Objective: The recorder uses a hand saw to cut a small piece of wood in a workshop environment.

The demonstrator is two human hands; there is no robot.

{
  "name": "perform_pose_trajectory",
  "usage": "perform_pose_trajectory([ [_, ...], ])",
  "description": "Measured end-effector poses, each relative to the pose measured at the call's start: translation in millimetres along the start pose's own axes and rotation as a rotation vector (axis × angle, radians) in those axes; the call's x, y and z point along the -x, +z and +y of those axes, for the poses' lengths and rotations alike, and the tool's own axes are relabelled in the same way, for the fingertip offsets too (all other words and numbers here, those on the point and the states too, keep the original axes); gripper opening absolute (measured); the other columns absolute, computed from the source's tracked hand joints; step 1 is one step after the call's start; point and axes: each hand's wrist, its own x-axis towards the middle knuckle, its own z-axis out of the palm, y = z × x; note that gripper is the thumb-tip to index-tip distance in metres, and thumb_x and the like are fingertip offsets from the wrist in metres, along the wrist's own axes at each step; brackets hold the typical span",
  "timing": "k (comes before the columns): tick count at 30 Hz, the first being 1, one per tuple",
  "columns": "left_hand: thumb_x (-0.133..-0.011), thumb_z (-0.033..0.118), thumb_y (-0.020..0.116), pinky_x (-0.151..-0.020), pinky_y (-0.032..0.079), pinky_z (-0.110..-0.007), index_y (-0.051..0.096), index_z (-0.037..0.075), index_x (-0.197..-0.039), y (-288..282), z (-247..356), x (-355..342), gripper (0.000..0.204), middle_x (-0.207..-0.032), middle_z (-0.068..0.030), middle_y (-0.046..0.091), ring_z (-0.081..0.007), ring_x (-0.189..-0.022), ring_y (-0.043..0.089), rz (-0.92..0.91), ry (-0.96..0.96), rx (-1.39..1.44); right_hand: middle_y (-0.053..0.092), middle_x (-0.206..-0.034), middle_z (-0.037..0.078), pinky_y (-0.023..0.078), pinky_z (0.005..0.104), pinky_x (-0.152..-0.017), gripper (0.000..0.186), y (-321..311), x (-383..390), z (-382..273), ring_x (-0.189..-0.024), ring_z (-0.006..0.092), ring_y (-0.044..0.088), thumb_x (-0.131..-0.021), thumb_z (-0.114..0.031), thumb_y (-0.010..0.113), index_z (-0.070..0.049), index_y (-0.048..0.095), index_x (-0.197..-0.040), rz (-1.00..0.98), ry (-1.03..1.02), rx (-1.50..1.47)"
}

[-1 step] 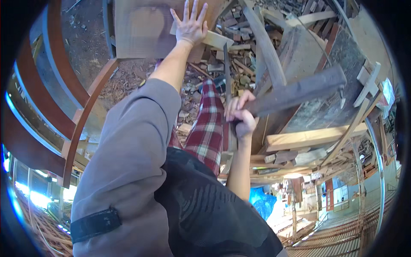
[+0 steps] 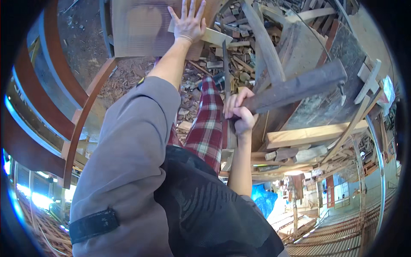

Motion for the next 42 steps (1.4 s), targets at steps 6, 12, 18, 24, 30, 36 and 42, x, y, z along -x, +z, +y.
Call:
perform_pose_trajectory([
  [6, -0.083, 0.029, 0.053, -0.109, 0.005, -0.073, 0.033, 0.012, -0.149, 3.9, -2.0, 2.1, 0.071, -0.159, -0.0163, 0.018, -0.0378, -0.148, 0.010, 0.015, 0.003, -0.017, 0.047, -0.058, 0.005, 0.038, 0.0245, -0.049, 0.014, -45.3, -3.1, 6.0, -0.049, 0.0130, 0.045, -0.064, 0.000, 0.053, -0.006, 0.042, -0.071, -0.124, 0.116, 0.159],
  [12, -0.082, 0.030, 0.054, -0.109, 0.003, -0.072, 0.032, 0.011, -0.149, 1.1, 0.8, 3.1, 0.073, -0.159, -0.0174, 0.017, -0.0387, -0.148, 0.008, -0.023, 0.000, -0.011, 0.053, -0.061, 0.009, 0.050, 0.0346, -0.063, 0.021, -47.0, -17.6, -29.0, -0.052, 0.0192, 0.053, -0.068, 0.000, 0.050, -0.005, 0.043, -0.088, -0.032, 0.054, 0.031],
  [18, -0.081, 0.031, 0.054, -0.110, 0.002, -0.072, 0.032, 0.011, -0.150, -0.9, -3.8, 3.8, 0.075, -0.159, -0.0170, 0.016, -0.0387, -0.148, 0.008, -0.032, -0.007, -0.024, 0.061, -0.081, 0.004, 0.044, 0.0281, -0.076, 0.007, 7.2, 3.6, -33.7, -0.078, 0.0139, 0.058, -0.075, 0.004, 0.057, -0.001, 0.057, -0.080, 0.160, 0.248, 0.538],
  [24, -0.080, 0.031, 0.055, -0.110, 0.003, -0.072, 0.032, 0.012, -0.149, -1.5, 0.9, 2.5, 0.075, -0.159, -0.0169, 0.017, -0.0378, -0.148, 0.009, -0.031, -0.002, 0.016, 0.054, -0.065, 0.008, 0.046, 0.0317, -0.065, 0.016, 19.9, -0.5, -8.5, -0.063, 0.0172, 0.054, -0.085, -0.010, 0.055, -0.003, 0.050, -0.071, 0.541, 0.036, 0.275],
  [30, -0.080, 0.032, 0.056, -0.110, 0.003, -0.072, 0.033, 0.012, -0.149, -0.4, -2.5, 1.9, 0.076, -0.159, -0.0166, 0.018, -0.0372, -0.148, 0.010, -0.035, -0.015, 0.016, 0.046, -0.056, 0.008, 0.044, 0.0353, -0.054, 0.037, -17.0, 16.8, 32.2, -0.052, 0.0183, 0.047, -0.094, -0.023, 0.050, -0.002, 0.048, -0.064, 0.571, -0.116, 0.284],
  [36, -0.080, 0.032, 0.056, -0.111, 0.004, -0.071, 0.033, 0.012, -0.149, -1.1, -4.7, 3.5, 0.075, -0.159, -0.0162, 0.019, -0.0369, -0.148, 0.010, -0.014, -0.015, -0.009, 0.050, -0.056, 0.006, 0.042, 0.0295, -0.051, 0.034, -33.1, 2.5, 0.9, -0.050, 0.0150, 0.049, -0.094, -0.021, 0.054, -0.005, 0.050, -0.065, 0.550, -0.033, 0.147],
  [42, -0.080, 0.032, 0.055, -0.111, 0.004, -0.071, 0.032, 0.012, -0.150, 3.9, -0.7, 4.6, 0.076, -0.159, -0.0165, 0.018, -0.0374, -0.148, 0.009, -0.039, -0.004, -0.019, 0.050, -0.054, 0.004, 0.041, 0.0276, -0.043, 0.027, -11.4, -10.1, -3.6, -0.044, 0.0133, 0.049, -0.092, -0.013, 0.059, -0.003, 0.051, -0.068, 0.527, -0.094, 0.334],
])
